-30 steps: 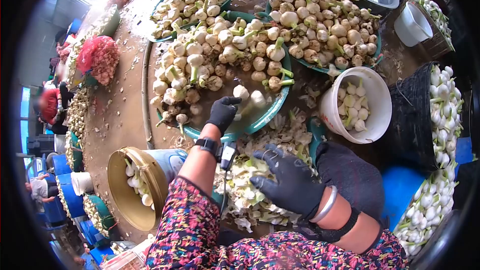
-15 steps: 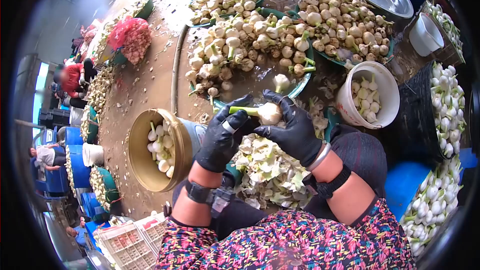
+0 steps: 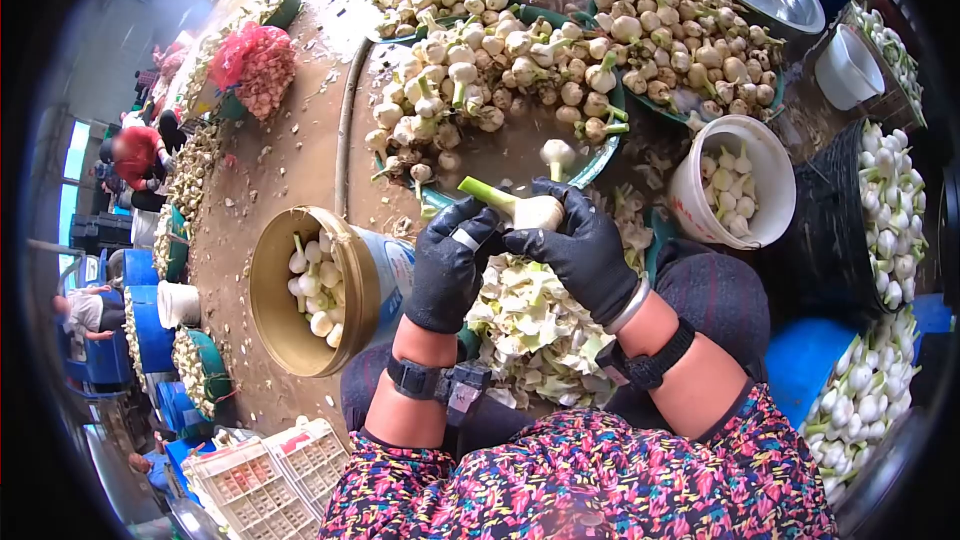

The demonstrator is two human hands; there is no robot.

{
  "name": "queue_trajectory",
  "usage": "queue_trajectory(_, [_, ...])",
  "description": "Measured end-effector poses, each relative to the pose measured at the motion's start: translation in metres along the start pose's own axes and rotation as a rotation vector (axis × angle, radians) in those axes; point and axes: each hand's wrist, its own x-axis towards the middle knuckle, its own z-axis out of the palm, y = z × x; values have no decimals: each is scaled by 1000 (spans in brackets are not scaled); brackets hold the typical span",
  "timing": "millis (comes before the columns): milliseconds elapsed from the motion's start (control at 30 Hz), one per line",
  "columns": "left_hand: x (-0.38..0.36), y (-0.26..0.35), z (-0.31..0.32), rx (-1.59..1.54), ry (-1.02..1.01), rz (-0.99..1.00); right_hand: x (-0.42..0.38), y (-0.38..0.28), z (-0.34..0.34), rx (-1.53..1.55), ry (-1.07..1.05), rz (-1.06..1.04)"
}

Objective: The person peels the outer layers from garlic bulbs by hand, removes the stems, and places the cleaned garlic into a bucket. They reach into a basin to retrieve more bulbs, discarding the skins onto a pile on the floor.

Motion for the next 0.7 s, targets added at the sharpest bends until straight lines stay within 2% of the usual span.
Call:
queue_trajectory(33, [0,-4,-2,0,-2,-1,0,1,-1,1,1,2])
queue_trajectory(100, [3,-11,-5,386,7,335,0,3,-4,-75,18,-46])
queue_trajectory(133, [4,-10,-5,386,5,335,-1,2,-3,-74,20,-46])
queue_trajectory(200, [6,-3,-4,228,-88,179,-2,0,-1,-44,20,-29])
queue_trajectory(233, [7,1,0,227,-88,179,-2,0,0,-44,20,-30])
queue_trajectory(300, [7,7,7,-223,-8,-115,-3,0,1,42,32,26])
queue_trajectory(333, [5,7,7,-223,-9,-116,-3,-1,0,42,33,26])
queue_trajectory(400, [3,5,7,-476,-9,-142,0,-5,-3,119,55,107])
queue_trajectory(467, [4,9,5,-486,-16,-134,-1,-13,-4,169,37,138])
queue_trajectory(533, [5,7,2,-495,-23,-128,-1,-15,-4,69,37,130])
queue_trajectory(600, [7,1,-1,176,-44,278,-2,-11,-5,49,32,94])
queue_trajectory(633, [6,4,-1,176,-44,276,-2,-9,-4,30,27,55])
queue_trajectory(700, [6,13,1,50,-19,105,-2,-3,-3,-8,14,15])
